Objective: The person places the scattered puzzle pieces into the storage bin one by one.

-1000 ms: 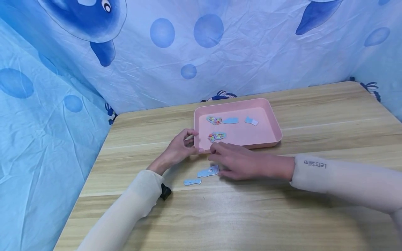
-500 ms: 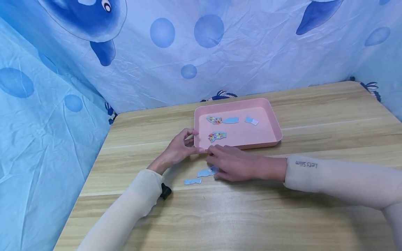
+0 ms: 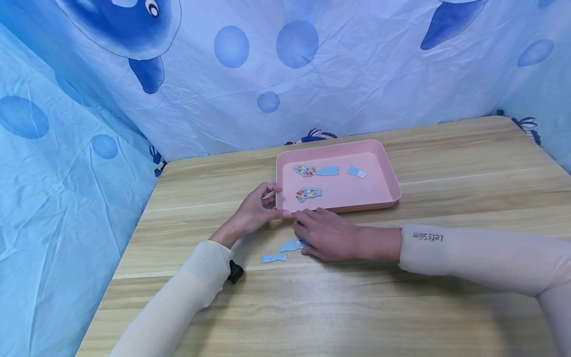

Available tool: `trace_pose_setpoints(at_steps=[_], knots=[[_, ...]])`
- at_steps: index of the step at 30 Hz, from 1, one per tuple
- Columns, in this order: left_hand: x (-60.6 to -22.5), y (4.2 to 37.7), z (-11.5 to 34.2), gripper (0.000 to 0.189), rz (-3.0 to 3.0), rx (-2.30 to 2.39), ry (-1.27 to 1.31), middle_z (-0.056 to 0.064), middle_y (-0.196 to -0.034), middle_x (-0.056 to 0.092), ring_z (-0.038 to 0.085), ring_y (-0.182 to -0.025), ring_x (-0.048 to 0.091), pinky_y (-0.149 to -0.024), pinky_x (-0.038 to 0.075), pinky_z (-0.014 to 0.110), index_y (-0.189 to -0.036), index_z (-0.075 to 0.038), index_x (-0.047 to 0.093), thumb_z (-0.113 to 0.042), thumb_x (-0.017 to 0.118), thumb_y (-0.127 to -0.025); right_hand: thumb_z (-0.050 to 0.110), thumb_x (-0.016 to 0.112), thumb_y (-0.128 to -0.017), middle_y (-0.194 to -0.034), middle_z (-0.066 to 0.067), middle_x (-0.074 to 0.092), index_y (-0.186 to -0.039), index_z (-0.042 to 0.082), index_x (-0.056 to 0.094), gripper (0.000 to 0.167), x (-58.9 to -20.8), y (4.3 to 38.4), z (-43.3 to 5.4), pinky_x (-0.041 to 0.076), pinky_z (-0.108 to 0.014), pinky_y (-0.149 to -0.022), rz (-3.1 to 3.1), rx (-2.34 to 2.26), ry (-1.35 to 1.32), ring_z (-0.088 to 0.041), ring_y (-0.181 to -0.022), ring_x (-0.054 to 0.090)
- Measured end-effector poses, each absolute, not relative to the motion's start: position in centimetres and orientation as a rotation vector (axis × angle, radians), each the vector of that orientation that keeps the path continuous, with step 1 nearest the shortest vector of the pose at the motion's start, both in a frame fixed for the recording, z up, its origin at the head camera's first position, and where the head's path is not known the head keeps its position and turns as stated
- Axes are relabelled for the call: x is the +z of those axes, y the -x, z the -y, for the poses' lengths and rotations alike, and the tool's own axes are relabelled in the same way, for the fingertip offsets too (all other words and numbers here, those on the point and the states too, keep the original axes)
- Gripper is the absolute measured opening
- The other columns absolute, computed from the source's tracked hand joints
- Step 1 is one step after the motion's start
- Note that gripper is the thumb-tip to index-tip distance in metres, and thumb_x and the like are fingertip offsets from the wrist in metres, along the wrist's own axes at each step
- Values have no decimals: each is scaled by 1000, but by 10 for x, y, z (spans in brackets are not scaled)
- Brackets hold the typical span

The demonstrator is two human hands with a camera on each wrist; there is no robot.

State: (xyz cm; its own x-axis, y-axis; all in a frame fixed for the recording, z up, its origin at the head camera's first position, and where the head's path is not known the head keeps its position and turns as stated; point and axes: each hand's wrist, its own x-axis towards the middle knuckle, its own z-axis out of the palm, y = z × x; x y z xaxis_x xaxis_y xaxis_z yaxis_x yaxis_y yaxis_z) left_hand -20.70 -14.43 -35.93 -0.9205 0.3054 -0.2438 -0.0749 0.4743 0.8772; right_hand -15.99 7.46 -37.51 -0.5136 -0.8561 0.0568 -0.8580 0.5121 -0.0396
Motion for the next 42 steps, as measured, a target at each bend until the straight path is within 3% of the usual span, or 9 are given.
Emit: trace_pose_setpoints(at_steps=[13,26,42], knots=[[-360,207,144,63,-2352,1438,-202,5,-155,27,26,-137,39,-107,40,42,-130,-10,45,-17,81,-78,38,59,-94,-114,-3,42,-114,5,59,38,-380,157,-73,49,-33,-87,2694,144,-1530,-17,-99,47],[-360,207,143,64,-2329,1456,-189,6,-156,26,27,-137,38,-107,39,42,-133,-7,43,-11,79,-80,33,60,-94,-106,-2,44,-104,6,63,29,-382,157,-72,49,-31,-80,2639,114,-1535,-17,-97,46],[-361,206,144,63,-2371,1429,-199,4,-154,29,26,-137,38,-107,39,42,-130,-10,45,-17,81,-78,31,59,-91,-104,-4,46,-107,1,64,34,-379,158,-73,49,-32,-84,2550,71,-1573,-18,-94,46]])
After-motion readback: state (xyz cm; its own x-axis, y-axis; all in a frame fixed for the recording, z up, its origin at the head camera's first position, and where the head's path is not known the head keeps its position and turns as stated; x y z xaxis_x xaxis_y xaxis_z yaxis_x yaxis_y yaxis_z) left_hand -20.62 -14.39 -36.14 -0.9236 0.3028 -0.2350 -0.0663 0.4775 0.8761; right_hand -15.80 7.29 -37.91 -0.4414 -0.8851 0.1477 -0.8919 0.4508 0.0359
